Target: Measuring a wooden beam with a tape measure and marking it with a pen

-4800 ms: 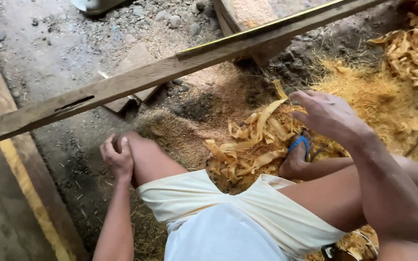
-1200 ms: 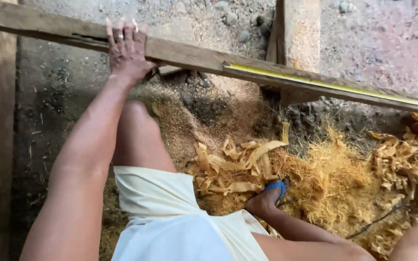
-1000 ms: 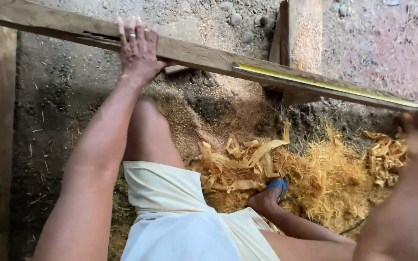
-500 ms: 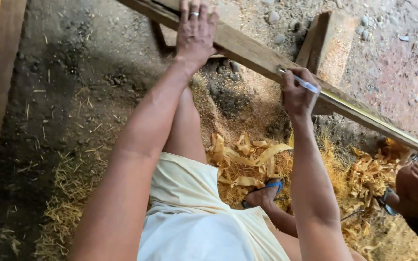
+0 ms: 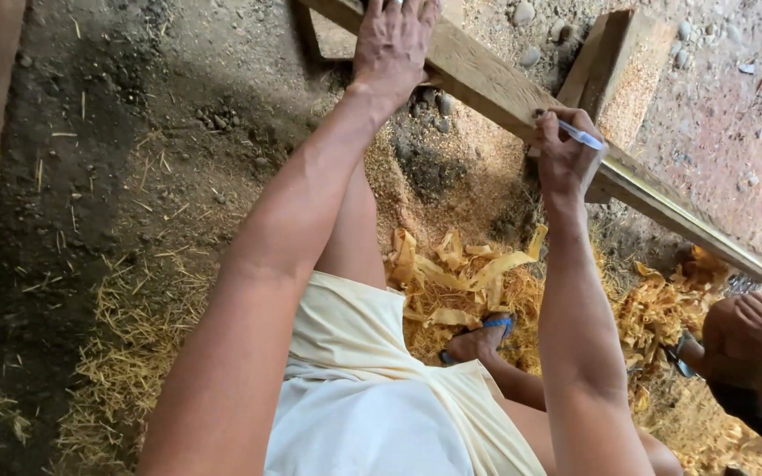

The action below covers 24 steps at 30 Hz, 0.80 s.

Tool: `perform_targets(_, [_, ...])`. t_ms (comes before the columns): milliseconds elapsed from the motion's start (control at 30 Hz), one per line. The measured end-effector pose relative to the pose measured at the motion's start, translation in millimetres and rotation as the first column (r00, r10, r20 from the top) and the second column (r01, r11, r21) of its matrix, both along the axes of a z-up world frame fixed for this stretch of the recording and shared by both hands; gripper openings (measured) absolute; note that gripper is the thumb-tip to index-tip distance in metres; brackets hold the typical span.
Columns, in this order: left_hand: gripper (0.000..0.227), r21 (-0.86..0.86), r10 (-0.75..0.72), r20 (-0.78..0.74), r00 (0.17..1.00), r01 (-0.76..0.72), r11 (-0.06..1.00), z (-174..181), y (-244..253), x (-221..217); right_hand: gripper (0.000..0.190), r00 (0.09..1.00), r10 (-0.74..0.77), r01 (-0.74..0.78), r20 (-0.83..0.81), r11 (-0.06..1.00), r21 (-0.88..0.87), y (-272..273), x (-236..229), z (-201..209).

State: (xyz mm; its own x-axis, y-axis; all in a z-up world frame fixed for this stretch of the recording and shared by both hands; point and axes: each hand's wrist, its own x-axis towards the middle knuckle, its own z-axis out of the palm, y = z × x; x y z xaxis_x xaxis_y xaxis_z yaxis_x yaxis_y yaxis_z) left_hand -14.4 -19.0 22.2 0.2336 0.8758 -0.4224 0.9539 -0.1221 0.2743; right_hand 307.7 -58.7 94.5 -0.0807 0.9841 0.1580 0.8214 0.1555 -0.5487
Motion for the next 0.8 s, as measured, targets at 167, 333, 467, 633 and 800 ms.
perform_targets(167, [0.075, -0.078, 0.012, 0.048, 0.999, -0.008, 0.997, 18.9, -2.4, -5.0, 0.005, 0.986, 0.145, -0.139, -0.084, 0.988, 0.064, 0.3, 4.7, -8.3])
perform_targets(333, [0.074, 0.185, -0.053, -0.034, 0.998, 0.059, 0.981, -14.9, -4.0, 5.4, 0.007, 0.985, 0.173, -0.173, 0.014, 0.975, 0.14, -6.0, 8.0, -6.8])
perform_targets(467, [0.071, 0.006, -0.02, 0.055, 0.998, 0.02, 1.0, -2.0, -0.7, 0.6, 0.008, 0.982, 0.187, -0.184, -0.005, 0.97, 0.156, 1.2, 12.0, -16.4])
perform_targets(633, [0.075, 0.061, -0.037, -0.033, 0.999, 0.039, 0.997, -3.9, -1.8, 2.5, 0.003, 0.969, 0.215, -0.196, -0.125, 0.969, 0.148, -5.9, 9.3, -14.4])
perform_targets(800, [0.073, 0.013, -0.133, -0.008, 0.991, 0.133, 0.991, -16.6, -2.7, 1.9, 0.002, 0.974, 0.159, -0.143, -0.162, 0.984, 0.106, -0.6, 14.7, -19.4])
